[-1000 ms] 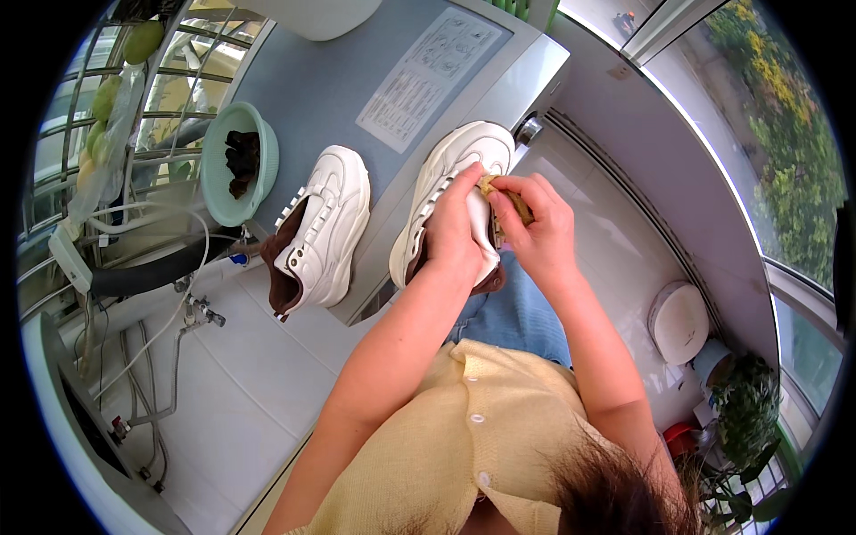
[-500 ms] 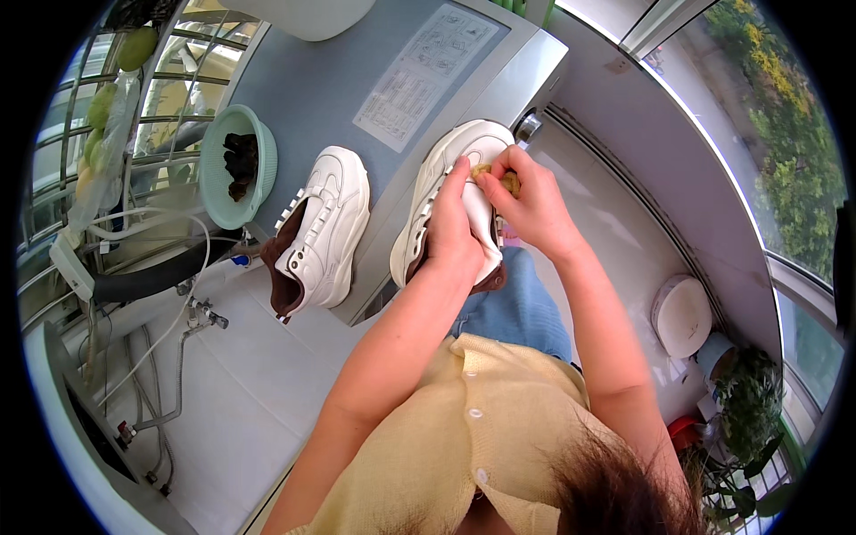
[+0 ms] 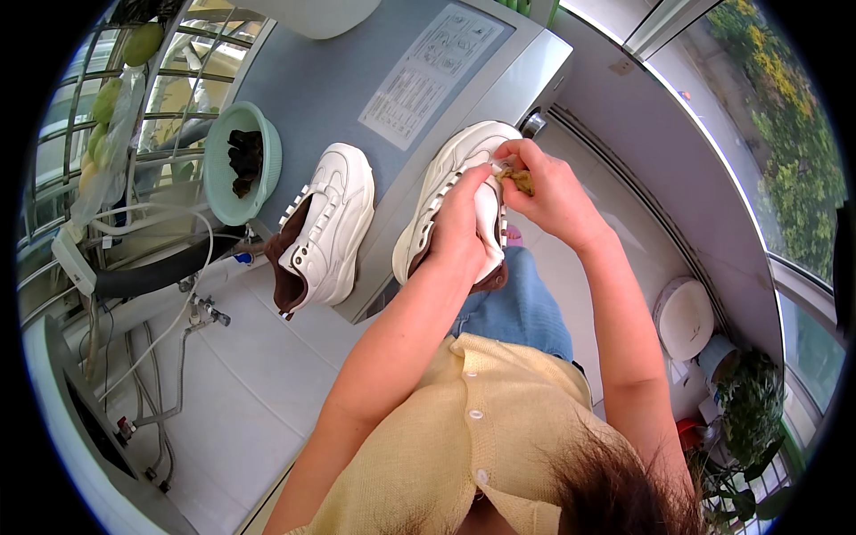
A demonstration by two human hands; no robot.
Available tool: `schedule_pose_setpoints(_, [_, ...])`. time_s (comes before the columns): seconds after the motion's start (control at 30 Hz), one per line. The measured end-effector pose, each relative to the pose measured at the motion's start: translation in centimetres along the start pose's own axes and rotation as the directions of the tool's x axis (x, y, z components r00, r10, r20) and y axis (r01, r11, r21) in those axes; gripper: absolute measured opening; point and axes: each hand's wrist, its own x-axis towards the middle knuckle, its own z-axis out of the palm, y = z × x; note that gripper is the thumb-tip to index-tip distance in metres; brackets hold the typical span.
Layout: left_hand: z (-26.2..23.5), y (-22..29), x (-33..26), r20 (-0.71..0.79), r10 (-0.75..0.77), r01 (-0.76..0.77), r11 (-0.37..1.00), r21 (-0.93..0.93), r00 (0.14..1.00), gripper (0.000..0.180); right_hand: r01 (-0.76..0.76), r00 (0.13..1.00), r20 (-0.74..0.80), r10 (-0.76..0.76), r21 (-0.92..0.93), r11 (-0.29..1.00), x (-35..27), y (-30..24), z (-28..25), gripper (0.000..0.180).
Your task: The person cleans a pair of white sneakers using a yellow cloth, wiping the exterior surfaces and laces. They then retrieve a white hanger and use it to thread the shoelaces through the eyelets of both shoes, finishing by tying the laces into bows.
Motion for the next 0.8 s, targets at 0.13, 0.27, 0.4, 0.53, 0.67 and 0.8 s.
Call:
schedule_pose_setpoints(0.13, [0.5, 0.8, -0.6, -0.059, -0.019, 0.019, 1.000, -0.008, 0.998, 0.031, -0.061, 0.988, -0.136, 0.067, 0.048, 0.997, -1.3, 0.2, 0.3, 0.018])
schedule_pose_setpoints(0.27, [0.3, 0.6, -0.2, -0.004, -0.002, 0.002, 0.996, -0.087, 1.000, 0.030, 0.082, 0.960, -0.270, -0.068, 0.043, 0.996, -1.3, -0.6, 2.2, 0.012])
schedule_pose_setpoints(0.4, [1.5, 0.5, -1.2, 0.004, 0.025, -0.024, 0.991, -0.129, 1.000, 0.032, 0.115, 0.947, -0.282, -0.156, -0.159, 0.981, 0.2, -0.5, 3.8, 0.011])
schedule_pose_setpoints(0.53, [1.0, 0.1, -0.8, 0.005, 0.056, -0.054, 0.989, -0.137, 0.998, 0.036, 0.164, 0.976, -0.121, -0.182, -0.148, 0.975, 0.0, -0.1, 2.4, 0.009])
schedule_pose_setpoints(0.67, [0.9, 0.7, -0.3, -0.020, 0.016, -0.018, 0.995, -0.094, 1.000, 0.039, 0.147, 0.986, -0.066, -0.155, -0.103, 0.984, -1.3, 1.3, 0.8, 0.009])
schedule_pose_setpoints(0.8, [0.6, 0.5, 0.0, 0.019, 0.004, -0.001, 0.990, -0.143, 1.000, 0.040, 0.132, 0.973, -0.185, -0.138, -0.044, 0.990, -2.2, -0.1, 2.6, 0.008])
